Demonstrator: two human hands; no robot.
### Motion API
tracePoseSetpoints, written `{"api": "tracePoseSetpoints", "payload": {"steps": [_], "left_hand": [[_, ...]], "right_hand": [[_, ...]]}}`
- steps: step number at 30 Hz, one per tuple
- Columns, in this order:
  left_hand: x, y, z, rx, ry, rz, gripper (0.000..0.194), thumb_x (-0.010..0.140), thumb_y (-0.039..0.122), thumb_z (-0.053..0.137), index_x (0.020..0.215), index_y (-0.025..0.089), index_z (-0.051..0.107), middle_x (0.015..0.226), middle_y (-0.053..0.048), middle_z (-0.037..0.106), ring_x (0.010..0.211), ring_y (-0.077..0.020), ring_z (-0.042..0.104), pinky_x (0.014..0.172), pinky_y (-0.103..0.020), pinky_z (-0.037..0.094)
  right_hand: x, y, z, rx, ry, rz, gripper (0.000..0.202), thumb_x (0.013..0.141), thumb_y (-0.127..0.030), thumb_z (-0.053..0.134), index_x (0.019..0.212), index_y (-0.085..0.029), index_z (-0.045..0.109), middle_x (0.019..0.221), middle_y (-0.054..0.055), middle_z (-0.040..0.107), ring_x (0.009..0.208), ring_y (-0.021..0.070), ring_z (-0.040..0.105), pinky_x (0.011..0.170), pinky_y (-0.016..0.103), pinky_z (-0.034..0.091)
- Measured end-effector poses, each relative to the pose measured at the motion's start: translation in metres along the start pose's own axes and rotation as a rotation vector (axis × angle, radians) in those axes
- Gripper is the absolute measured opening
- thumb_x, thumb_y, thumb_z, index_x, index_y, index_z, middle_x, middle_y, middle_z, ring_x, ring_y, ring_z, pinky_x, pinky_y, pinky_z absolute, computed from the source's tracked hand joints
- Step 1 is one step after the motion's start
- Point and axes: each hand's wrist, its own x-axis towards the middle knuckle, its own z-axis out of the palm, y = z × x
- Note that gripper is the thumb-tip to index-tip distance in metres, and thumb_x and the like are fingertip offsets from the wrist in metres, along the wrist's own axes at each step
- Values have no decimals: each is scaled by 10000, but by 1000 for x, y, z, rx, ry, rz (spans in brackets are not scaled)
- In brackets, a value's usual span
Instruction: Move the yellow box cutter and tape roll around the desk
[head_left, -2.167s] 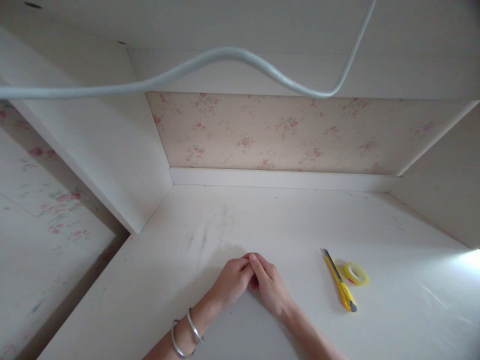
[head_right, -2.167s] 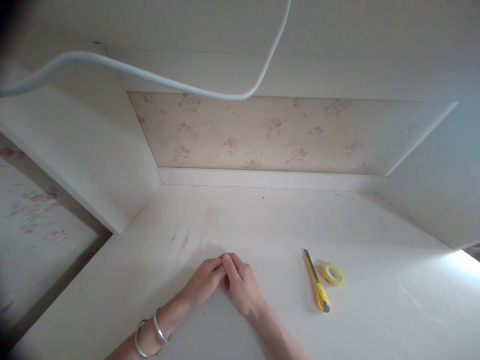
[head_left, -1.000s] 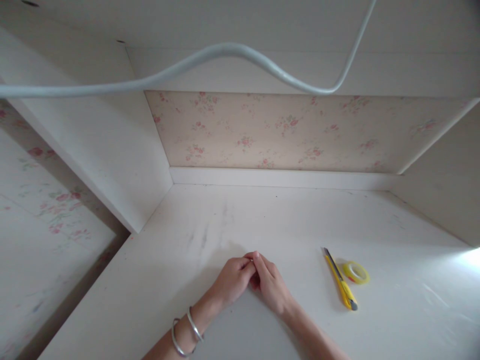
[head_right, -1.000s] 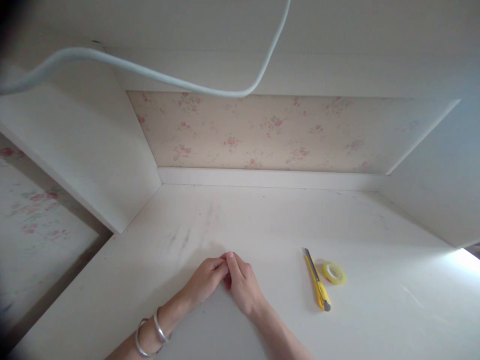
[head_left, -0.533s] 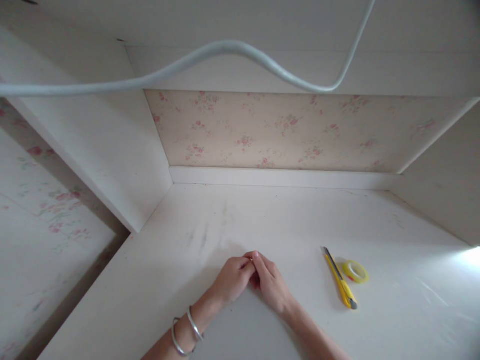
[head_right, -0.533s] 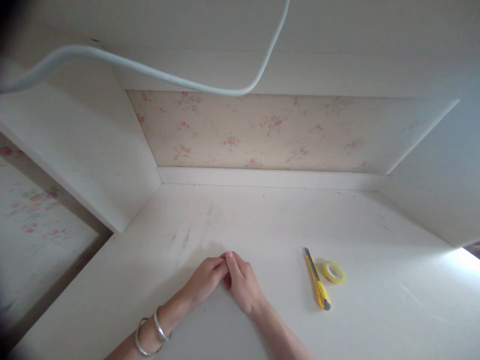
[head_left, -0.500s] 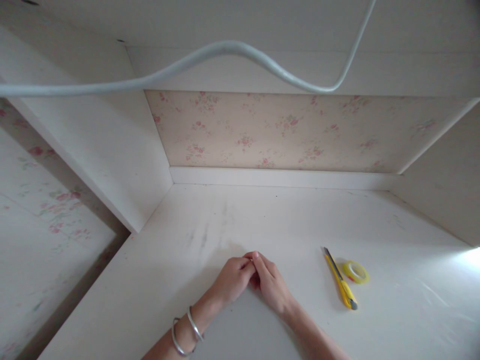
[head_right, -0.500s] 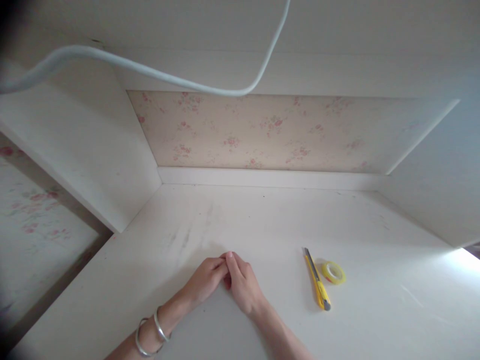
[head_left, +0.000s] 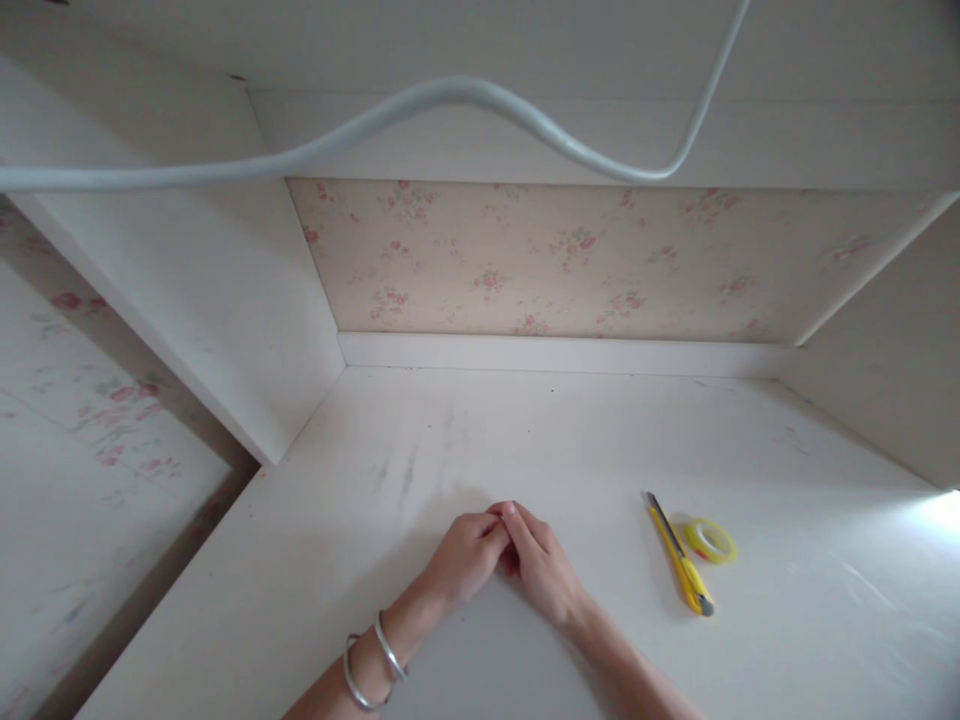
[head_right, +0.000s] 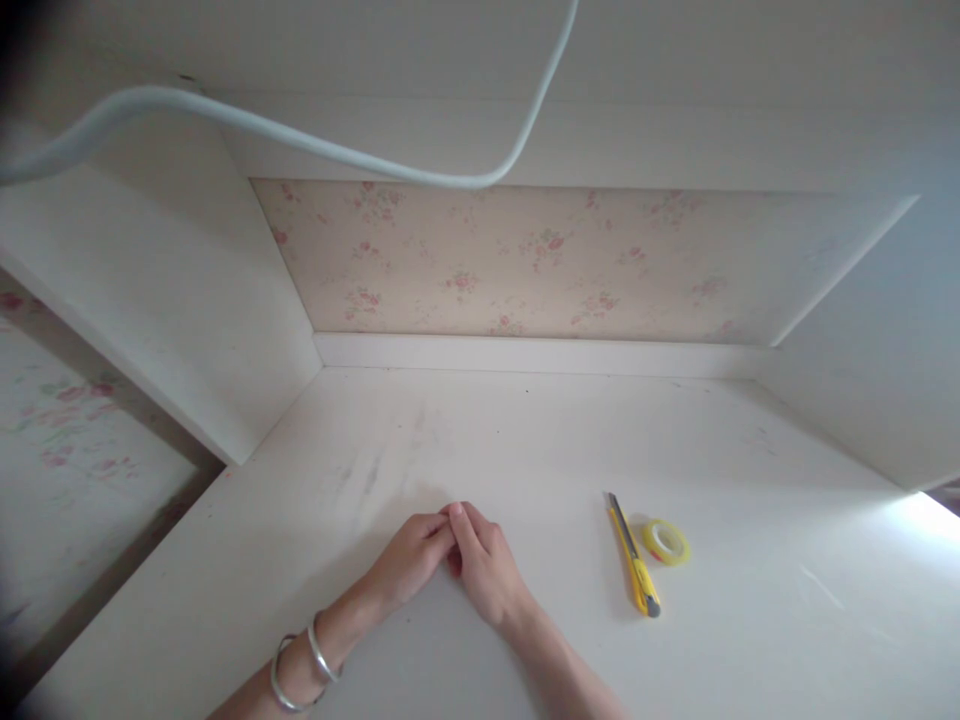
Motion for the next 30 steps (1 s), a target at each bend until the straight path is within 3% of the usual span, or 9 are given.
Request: {"api": "tracePoseSetpoints", "payload": {"steps": [30], "left_hand": [[1, -7, 0, 50, 1, 22, 498, 904, 461, 337, 684, 142, 649, 651, -39, 662, 627, -162, 617, 581, -236, 417]], "right_hand": [[1, 1, -1, -23, -16, -17, 437, 927, -536, 332, 784, -186, 552, 565, -41, 420, 539, 103, 391, 507, 225, 306]]}}
